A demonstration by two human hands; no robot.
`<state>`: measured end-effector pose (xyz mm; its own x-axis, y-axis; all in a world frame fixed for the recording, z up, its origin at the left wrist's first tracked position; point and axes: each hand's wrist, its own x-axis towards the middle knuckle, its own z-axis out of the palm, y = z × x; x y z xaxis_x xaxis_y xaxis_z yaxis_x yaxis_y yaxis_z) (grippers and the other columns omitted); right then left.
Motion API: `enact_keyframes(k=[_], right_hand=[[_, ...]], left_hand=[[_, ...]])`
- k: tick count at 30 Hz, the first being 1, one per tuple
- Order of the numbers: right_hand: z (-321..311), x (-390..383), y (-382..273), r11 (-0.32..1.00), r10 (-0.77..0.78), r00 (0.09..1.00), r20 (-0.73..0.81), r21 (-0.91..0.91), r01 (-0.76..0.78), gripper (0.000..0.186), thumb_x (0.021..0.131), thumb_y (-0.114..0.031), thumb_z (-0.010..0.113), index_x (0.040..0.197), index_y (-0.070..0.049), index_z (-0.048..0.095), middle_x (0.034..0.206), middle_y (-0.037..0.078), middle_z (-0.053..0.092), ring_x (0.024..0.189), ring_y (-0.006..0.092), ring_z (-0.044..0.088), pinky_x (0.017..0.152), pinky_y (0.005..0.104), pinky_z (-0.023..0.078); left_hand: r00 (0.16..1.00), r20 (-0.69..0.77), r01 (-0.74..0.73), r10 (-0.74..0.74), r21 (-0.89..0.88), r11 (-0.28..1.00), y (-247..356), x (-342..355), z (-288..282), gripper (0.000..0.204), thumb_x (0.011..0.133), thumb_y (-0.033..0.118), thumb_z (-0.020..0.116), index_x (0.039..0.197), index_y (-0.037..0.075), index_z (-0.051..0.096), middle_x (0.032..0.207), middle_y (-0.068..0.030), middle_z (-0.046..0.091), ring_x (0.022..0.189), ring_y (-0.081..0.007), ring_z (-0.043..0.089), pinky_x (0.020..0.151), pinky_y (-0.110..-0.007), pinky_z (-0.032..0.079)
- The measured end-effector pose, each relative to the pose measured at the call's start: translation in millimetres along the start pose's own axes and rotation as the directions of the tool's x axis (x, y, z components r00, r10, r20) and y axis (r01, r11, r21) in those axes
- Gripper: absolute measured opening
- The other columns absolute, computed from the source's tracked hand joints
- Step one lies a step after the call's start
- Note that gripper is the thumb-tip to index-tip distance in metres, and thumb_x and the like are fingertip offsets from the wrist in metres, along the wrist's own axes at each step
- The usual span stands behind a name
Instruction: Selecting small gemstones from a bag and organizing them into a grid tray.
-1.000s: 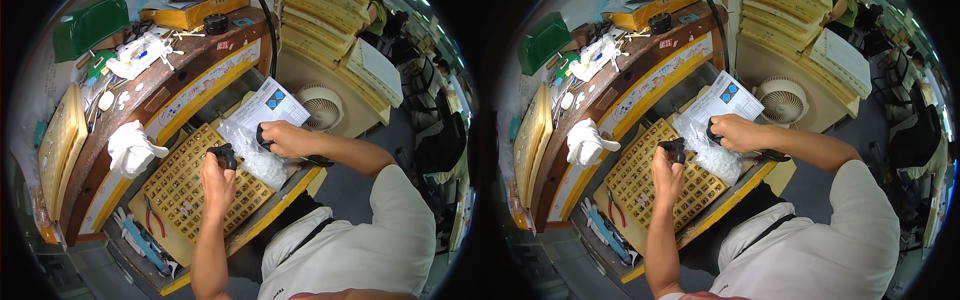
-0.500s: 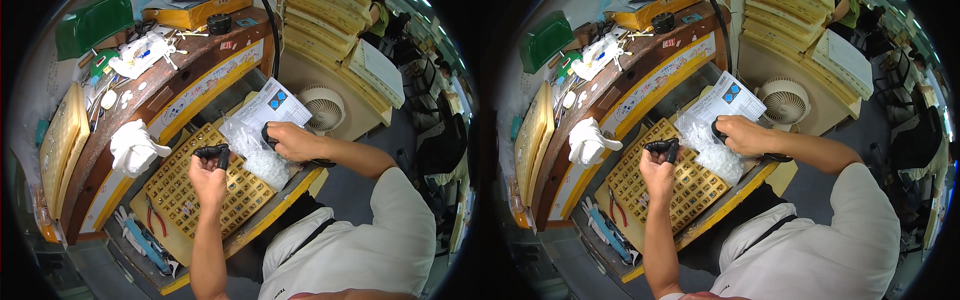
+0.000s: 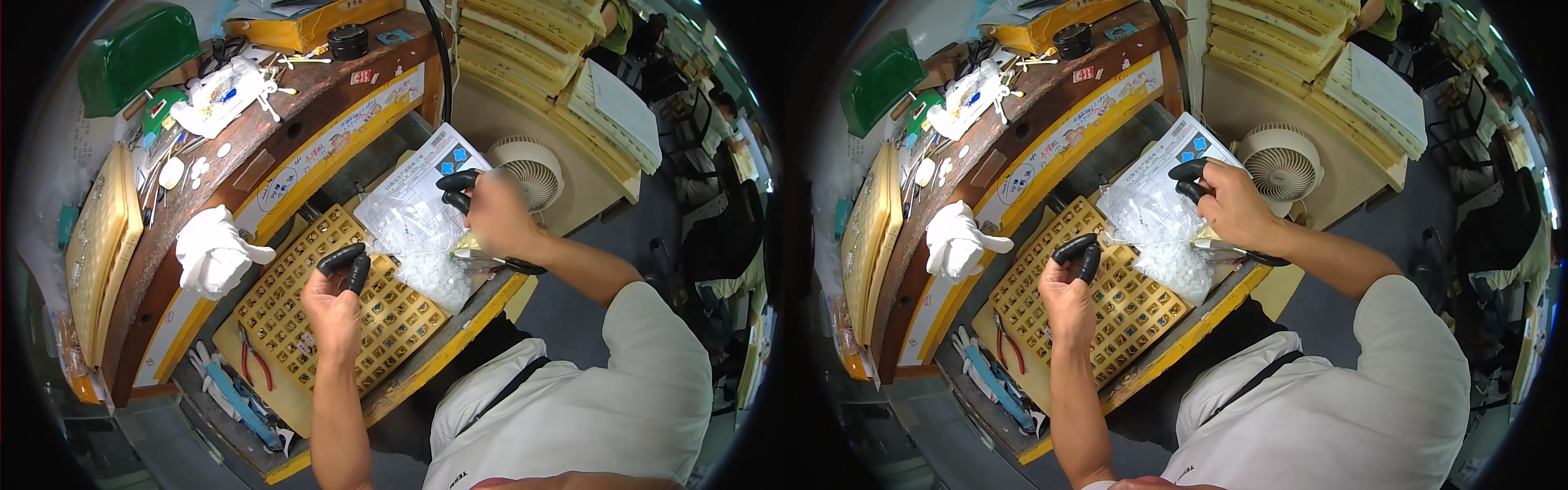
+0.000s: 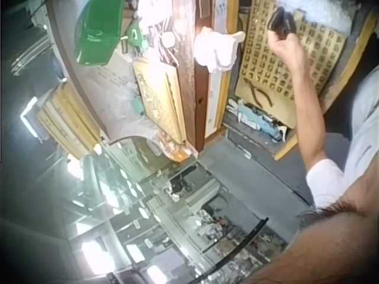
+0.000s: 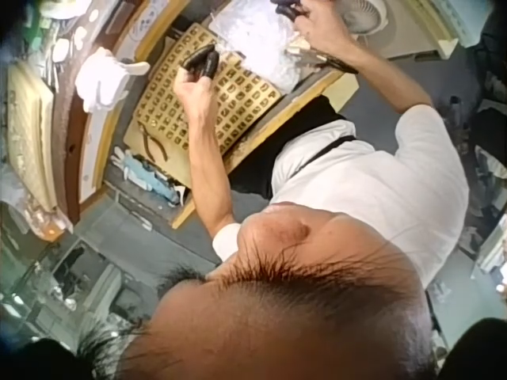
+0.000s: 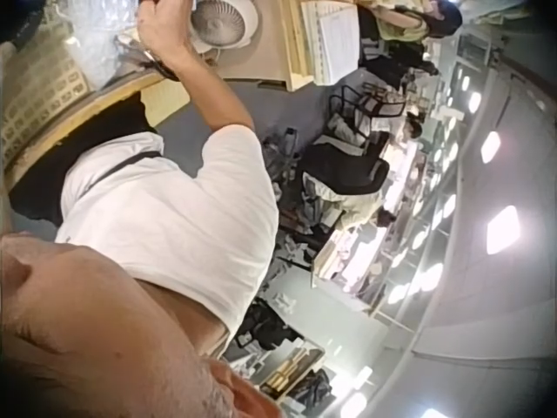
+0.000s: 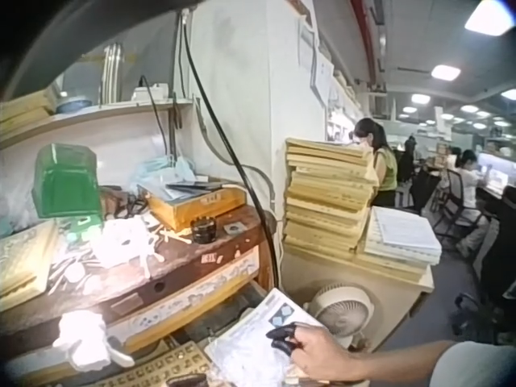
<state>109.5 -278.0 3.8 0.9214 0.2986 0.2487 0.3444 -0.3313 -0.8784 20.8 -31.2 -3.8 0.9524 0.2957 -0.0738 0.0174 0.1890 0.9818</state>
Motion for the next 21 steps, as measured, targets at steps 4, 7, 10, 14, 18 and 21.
enact_keyframes(k=[4, 7, 10, 14, 18, 21], right_hand=[[18, -9, -21, 0.981, 0.003, 1.0, -0.01, 0.192, -0.001, 0.036, 0.083, 0.011, 0.045, 0.111, -0.001, 0.065, 0.08, 0.003, 0.059, 0.069, 0.0092, 0.055, 0.063, 0.0253, 0.047], [37, -14, -30, 0.927, 0.079, 0.994, 0.073, 0.362, -0.1, 0.027, 0.088, 0.011, 0.048, 0.109, 0.001, 0.062, 0.082, 0.003, 0.06, 0.072, 0.0071, 0.057, 0.067, 0.0232, 0.049], [59, -11, -35, 0.832, 0.082, 0.981, 0.175, 0.529, -0.164, 0.019, 0.094, 0.008, 0.049, 0.109, 0.003, 0.059, 0.083, 0.003, 0.061, 0.074, 0.0078, 0.058, 0.068, 0.0248, 0.052], [74, 0, -43, 0.804, 0.081, 0.973, 0.214, 0.563, -0.19, 0.014, 0.095, 0.005, 0.052, 0.107, 0.005, 0.058, 0.086, 0.007, 0.065, 0.078, 0.0122, 0.066, 0.073, 0.0272, 0.056], [82, 10, -42, 0.753, 0.017, 0.974, 0.227, 0.638, -0.162, 0.011, 0.094, 0.004, 0.055, 0.103, 0.007, 0.059, 0.09, 0.013, 0.07, 0.083, 0.0168, 0.07, 0.074, 0.0284, 0.058], [83, 12, -41, 0.73, 0.064, 0.965, 0.253, 0.648, -0.218, 0.011, 0.094, 0.004, 0.056, 0.103, 0.006, 0.06, 0.09, 0.013, 0.07, 0.083, 0.017, 0.07, 0.074, 0.0284, 0.058]], left_hand=[[0.999, 0.038, -0.009, 0.014, -0.108, 0.994, -3, -1, -8, 0.028, 0.088, -0.013, 0.057, 0.111, -0.002, 0.067, 0.105, -0.0089, 0.068, 0.093, -0.012, 0.063, 0.085, -0.025, 0.051], [0.998, 0.07, 0.009, 0.001, -0.133, 0.991, -3, -2, -10, 0.028, 0.088, -0.015, 0.056, 0.112, -0.003, 0.066, 0.104, -0.01, 0.068, 0.094, -0.0141, 0.064, 0.086, -0.026, 0.051], [0.998, 0.056, 0.022, -0.014, -0.147, 0.989, -3, -2, -11, 0.026, 0.088, -0.014, 0.057, 0.111, -0.005, 0.063, 0.103, -0.0124, 0.068, 0.093, -0.0175, 0.066, 0.087, -0.028, 0.053], [0.998, 0.025, 0.064, -0.061, -0.209, 0.976, 2, -1, -8, 0.02, 0.089, -0.01, 0.061, 0.109, -0.006, 0.06, 0.104, -0.0171, 0.067, 0.092, -0.0223, 0.069, 0.088, -0.032, 0.056], [1.0, -0.007, 0.017, -0.02, -0.234, 0.972, 6, -3, -8, 0.02, 0.089, -0.009, 0.063, 0.108, -0.006, 0.06, 0.103, -0.0186, 0.067, 0.092, -0.0235, 0.069, 0.089, -0.034, 0.057], [0.999, -0.031, 0.013, -0.022, -0.247, 0.969, 8, -5, -8, 0.02, 0.089, -0.009, 0.062, 0.108, -0.006, 0.06, 0.103, -0.0185, 0.068, 0.093, -0.0233, 0.069, 0.089, -0.034, 0.057]])
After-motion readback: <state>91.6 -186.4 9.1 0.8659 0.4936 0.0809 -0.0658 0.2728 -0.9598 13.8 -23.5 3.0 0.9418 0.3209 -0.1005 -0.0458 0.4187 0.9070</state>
